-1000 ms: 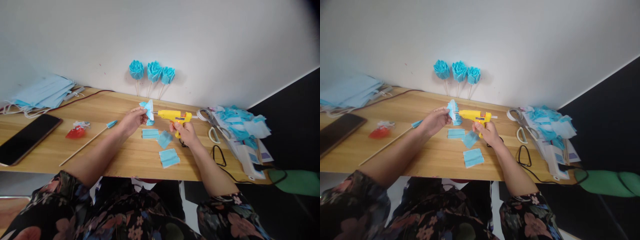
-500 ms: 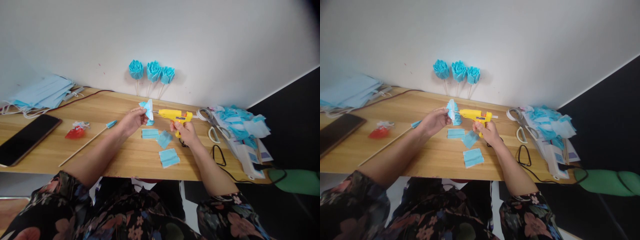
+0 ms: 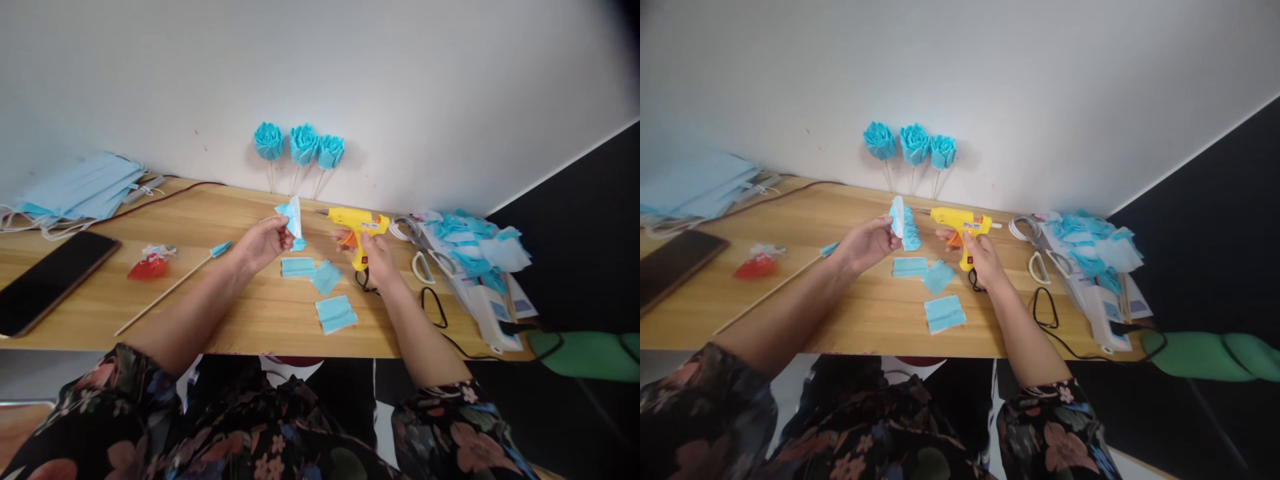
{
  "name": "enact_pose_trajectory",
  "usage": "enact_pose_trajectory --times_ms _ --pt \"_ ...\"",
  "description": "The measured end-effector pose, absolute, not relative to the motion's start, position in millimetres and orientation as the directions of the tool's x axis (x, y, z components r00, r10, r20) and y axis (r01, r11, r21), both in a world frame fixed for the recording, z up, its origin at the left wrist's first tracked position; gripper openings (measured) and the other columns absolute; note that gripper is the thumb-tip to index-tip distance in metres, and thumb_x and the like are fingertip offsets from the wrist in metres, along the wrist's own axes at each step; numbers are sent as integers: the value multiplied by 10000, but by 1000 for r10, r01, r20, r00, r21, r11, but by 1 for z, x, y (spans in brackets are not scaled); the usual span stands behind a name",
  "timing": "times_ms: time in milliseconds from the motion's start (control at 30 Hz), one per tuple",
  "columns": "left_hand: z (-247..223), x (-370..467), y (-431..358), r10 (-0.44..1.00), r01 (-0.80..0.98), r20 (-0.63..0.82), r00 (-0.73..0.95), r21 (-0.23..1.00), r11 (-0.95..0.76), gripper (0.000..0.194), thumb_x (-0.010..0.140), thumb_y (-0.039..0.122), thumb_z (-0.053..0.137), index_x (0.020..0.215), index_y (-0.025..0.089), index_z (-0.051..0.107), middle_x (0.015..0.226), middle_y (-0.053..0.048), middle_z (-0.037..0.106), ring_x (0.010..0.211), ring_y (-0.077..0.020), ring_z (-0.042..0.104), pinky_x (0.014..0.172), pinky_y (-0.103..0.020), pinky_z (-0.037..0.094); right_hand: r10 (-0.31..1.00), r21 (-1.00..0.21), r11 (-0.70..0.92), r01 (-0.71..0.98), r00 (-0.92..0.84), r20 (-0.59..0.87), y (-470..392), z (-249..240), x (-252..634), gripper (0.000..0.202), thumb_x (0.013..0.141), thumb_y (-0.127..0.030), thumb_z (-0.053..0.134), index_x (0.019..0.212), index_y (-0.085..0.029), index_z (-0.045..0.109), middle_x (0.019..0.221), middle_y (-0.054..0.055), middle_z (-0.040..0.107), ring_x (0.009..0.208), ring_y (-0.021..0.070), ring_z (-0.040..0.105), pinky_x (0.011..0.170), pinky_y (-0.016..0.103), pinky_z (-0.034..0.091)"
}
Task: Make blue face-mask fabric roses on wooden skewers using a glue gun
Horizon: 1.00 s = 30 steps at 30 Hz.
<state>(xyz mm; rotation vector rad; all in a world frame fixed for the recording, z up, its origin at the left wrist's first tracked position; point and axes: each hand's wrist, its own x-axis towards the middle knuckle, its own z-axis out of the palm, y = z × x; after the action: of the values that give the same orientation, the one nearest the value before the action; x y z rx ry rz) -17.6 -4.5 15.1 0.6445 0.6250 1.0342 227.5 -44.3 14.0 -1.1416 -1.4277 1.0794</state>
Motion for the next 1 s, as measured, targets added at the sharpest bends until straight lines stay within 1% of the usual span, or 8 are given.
enact_pose_trajectory --times_ms 167,367,467,600,667,733,867,1000 --pt "14 -18 -5 906 -560 -199 373 730 391 205 815 178 680 652 155 558 589 11 570 533 -90 540 555 -241 413 988 -993 119 11 101 120 -30 9 240 526 817 -714 625 1054 -249 685 1041 63 752 895 180 688 549 235 528" --pt "15 -16 -7 908 -539 -192 372 752 380 179 805 171 695 678 152 571 580 19 569 538 -87 541 554 -234 422 934 -994 -102 49 350 -79 -5 -10 276 468 734 -620 789 798 -181 640 608 -22 618 489 79 544 420 189 438" --pt "15 -14 -9 915 -518 -178 363 778 356 185 799 177 713 675 146 579 582 16 576 542 -84 540 546 -226 415 919 -990 -140 24 375 -121 3 -18 289 410 751 -534 815 798 -172 629 562 -36 605 428 67 511 391 183 408" --pt "15 -12 -11 912 -491 -154 379 802 339 225 776 201 758 655 147 577 587 15 577 542 -82 538 533 -229 397 907 -993 -109 -33 406 -113 8 -19 293 327 861 -486 714 844 -174 619 628 6 674 463 104 571 447 223 485" --pt "16 -11 -12 912 -491 -157 379 801 342 241 771 203 769 646 150 570 581 19 570 536 -81 531 528 -231 387 884 -989 -139 54 457 -99 9 -17 295 287 945 -448 582 881 -171 620 699 47 715 530 143 631 518 264 537" --pt "17 -11 -12 912 -496 -170 373 794 351 244 770 198 774 649 153 567 577 23 566 535 -81 529 533 -231 386 848 -959 -184 217 527 -43 9 -13 299 254 972 -377 504 931 -161 631 830 101 753 670 183 694 628 305 575" --pt "18 -11 -13 912 -505 -165 376 788 351 247 752 211 796 662 153 573 579 26 569 538 -84 536 538 -233 389 754 -834 -237 498 636 166 -1 -1 313 252 879 -280 602 1065 -122 666 1133 201 733 1109 295 669 955 420 524" --pt "19 -12 -13 908 -515 -163 385 779 358 271 728 238 819 660 153 571 578 28 575 529 -86 537 550 -238 403 713 -463 -133 876 409 570 -16 13 307 294 894 -244 529 1088 -127 715 1223 199 718 1190 337 633 1085 524 427"
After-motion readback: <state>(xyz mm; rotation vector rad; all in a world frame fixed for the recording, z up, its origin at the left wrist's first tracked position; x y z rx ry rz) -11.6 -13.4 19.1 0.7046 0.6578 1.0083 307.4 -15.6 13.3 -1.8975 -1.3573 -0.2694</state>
